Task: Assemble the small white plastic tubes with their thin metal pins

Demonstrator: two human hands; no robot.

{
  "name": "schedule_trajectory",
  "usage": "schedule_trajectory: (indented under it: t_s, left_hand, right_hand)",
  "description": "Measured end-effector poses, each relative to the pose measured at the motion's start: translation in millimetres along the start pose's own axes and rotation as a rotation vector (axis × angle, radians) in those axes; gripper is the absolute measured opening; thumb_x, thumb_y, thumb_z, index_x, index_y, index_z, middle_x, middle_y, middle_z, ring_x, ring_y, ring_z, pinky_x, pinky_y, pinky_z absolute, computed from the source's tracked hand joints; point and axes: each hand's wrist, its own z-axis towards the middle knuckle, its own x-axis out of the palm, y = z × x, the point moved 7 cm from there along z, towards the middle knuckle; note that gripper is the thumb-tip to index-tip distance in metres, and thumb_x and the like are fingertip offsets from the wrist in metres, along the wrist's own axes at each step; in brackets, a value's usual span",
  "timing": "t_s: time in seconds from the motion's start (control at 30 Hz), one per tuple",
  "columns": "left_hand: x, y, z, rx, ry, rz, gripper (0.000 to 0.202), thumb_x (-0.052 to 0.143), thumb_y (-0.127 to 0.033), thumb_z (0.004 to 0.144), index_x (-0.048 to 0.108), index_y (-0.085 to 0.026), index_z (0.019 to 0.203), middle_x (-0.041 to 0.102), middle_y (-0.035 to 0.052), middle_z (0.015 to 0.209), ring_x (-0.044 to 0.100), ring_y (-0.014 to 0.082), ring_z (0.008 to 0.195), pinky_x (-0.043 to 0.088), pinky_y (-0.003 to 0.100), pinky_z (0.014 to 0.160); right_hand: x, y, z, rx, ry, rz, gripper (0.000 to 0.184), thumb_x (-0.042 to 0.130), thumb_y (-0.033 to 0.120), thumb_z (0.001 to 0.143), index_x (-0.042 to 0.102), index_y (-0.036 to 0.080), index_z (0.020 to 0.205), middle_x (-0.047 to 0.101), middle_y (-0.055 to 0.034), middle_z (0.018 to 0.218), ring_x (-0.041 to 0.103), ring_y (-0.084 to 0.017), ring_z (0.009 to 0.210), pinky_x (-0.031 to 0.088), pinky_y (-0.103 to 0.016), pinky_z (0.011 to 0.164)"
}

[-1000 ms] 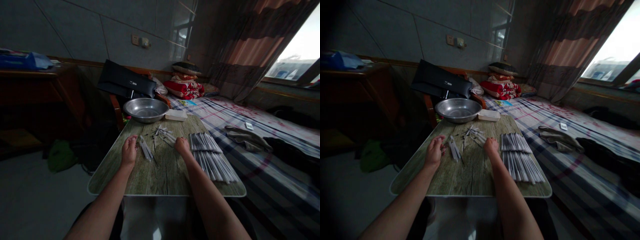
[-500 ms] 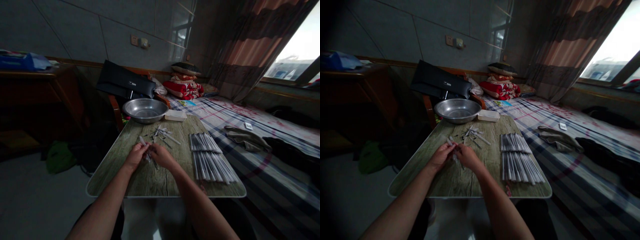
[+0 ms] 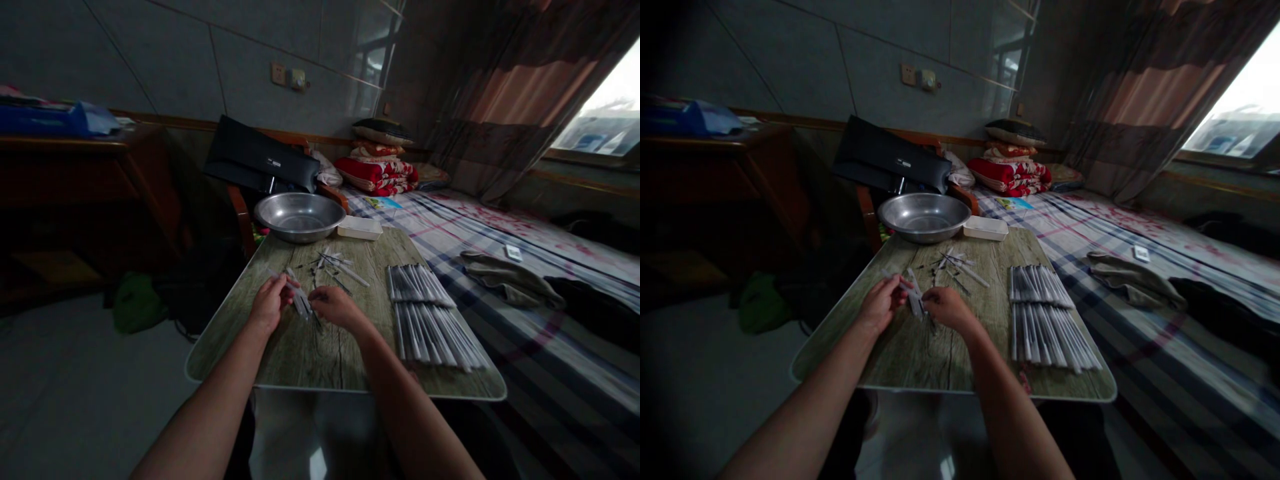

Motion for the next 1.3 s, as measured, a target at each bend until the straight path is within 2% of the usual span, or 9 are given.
schedule_trajectory:
  t_s: [0.2,0.33,0.43,0.6,0.73,0.9,1.03,1.13,1.3]
  left_hand:
    - [4.1,-3.5,-1.7,0.037,0.019,-0.01,0.037,0.074,-0.043,0.062,0.057,-0.015,0.078,0.068,0.0038,0.07,0.054,0.0081,0.051,0.04,0.017,0.045]
    - [3.5,-6.6,-0.4,0.091,0.028,0.024,0.037,0.072,-0.045,0.066,0.057,-0.015,0.08,0.066,0.0021,0.067,0.051,0.0075,0.049,0.035,0.017,0.043]
    - [4.9,-10.8,-0.6,0.148,0.046,0.066,0.036,0.068,-0.045,0.07,0.058,-0.016,0.09,0.061,-0.0021,0.059,0.05,0.0085,0.048,0.034,0.018,0.044]
    - [14.4,-11.3,-8.1,0.108,0.128,0.08,0.036,0.067,-0.039,0.072,0.059,-0.017,0.099,0.062,-0.0016,0.064,0.059,0.0119,0.061,0.045,0.022,0.06]
    - [23.3,-2.1,-15.8,-0.041,0.236,0.062,0.034,0.068,-0.035,0.072,0.059,-0.016,0.099,0.067,0.0023,0.078,0.062,0.012,0.065,0.044,0.021,0.056]
    - [38.8,2.8,-26.9,-0.121,0.447,0.091,0.035,0.064,-0.033,0.077,0.055,-0.019,0.107,0.061,-0.002,0.069,0.047,0.006,0.045,0.036,0.017,0.042]
    - [50.2,10.8,-38.2,-0.177,0.624,0.201,0.048,0.061,-0.033,0.081,0.046,-0.023,0.126,0.061,-0.0027,0.067,0.037,0.0045,0.038,0.023,0.015,0.036]
    - [53.0,20.4,-41.3,-0.199,0.694,0.26,0.048,0.06,-0.035,0.081,0.048,-0.022,0.126,0.061,-0.0016,0.069,0.036,0.0038,0.039,0.018,0.015,0.037]
    - [51.6,30.2,-38.6,-0.181,0.706,0.337,0.044,0.057,-0.04,0.084,0.054,-0.02,0.122,0.061,-0.0007,0.066,0.035,0.0035,0.038,0.019,0.016,0.039]
  right_hand:
    - [9.7,-2.1,3.0,-0.021,-0.077,0.111,0.013,0.052,0.02,0.077,0.064,0.016,0.076,0.057,0.0033,0.059,0.049,-0.009,0.051,0.037,-0.02,0.051]
    - [-24.7,-11.5,-1.9,-0.029,-0.4,-0.186,0.02,0.048,0.017,0.078,0.067,0.017,0.084,0.064,-0.002,0.075,0.056,-0.015,0.07,0.042,-0.024,0.066]
    - [-55.4,-21.5,-11.2,0.077,-0.628,-0.536,0.027,0.048,0.013,0.078,0.068,0.016,0.096,0.065,-0.0103,0.097,0.055,-0.021,0.092,0.04,-0.031,0.082]
    - [-65.6,-41.1,-12.3,0.277,-0.588,-0.765,0.02,0.055,0.017,0.079,0.07,0.017,0.092,0.066,-0.0147,0.095,0.054,-0.025,0.093,0.04,-0.032,0.081]
    - [-58.1,-46.0,-9.1,0.297,-0.51,-0.717,0.018,0.053,0.015,0.079,0.07,0.019,0.082,0.067,-0.0127,0.09,0.056,-0.023,0.089,0.041,-0.03,0.076]
    - [-59.7,-43.0,-7.5,0.192,-0.555,-0.476,0.013,0.054,0.015,0.074,0.066,0.018,0.075,0.066,-0.0082,0.085,0.058,-0.02,0.084,0.042,-0.028,0.073]
    - [-55.6,-43.5,-4.5,0.045,-0.564,0.176,0.008,0.058,0.023,0.071,0.061,0.018,0.076,0.058,0.0003,0.067,0.052,-0.013,0.059,0.042,-0.026,0.059]
    - [-44.8,-41.6,-2.9,-0.009,-0.464,0.74,0.023,0.064,0.03,0.069,0.058,0.02,0.089,0.053,0.0045,0.066,0.045,-0.009,0.049,0.039,-0.023,0.049]
    - [-40.0,-31.0,-6.9,-0.042,-0.374,1.075,0.024,0.071,0.025,0.067,0.056,0.021,0.085,0.057,0.0024,0.074,0.054,-0.009,0.06,0.045,-0.022,0.055]
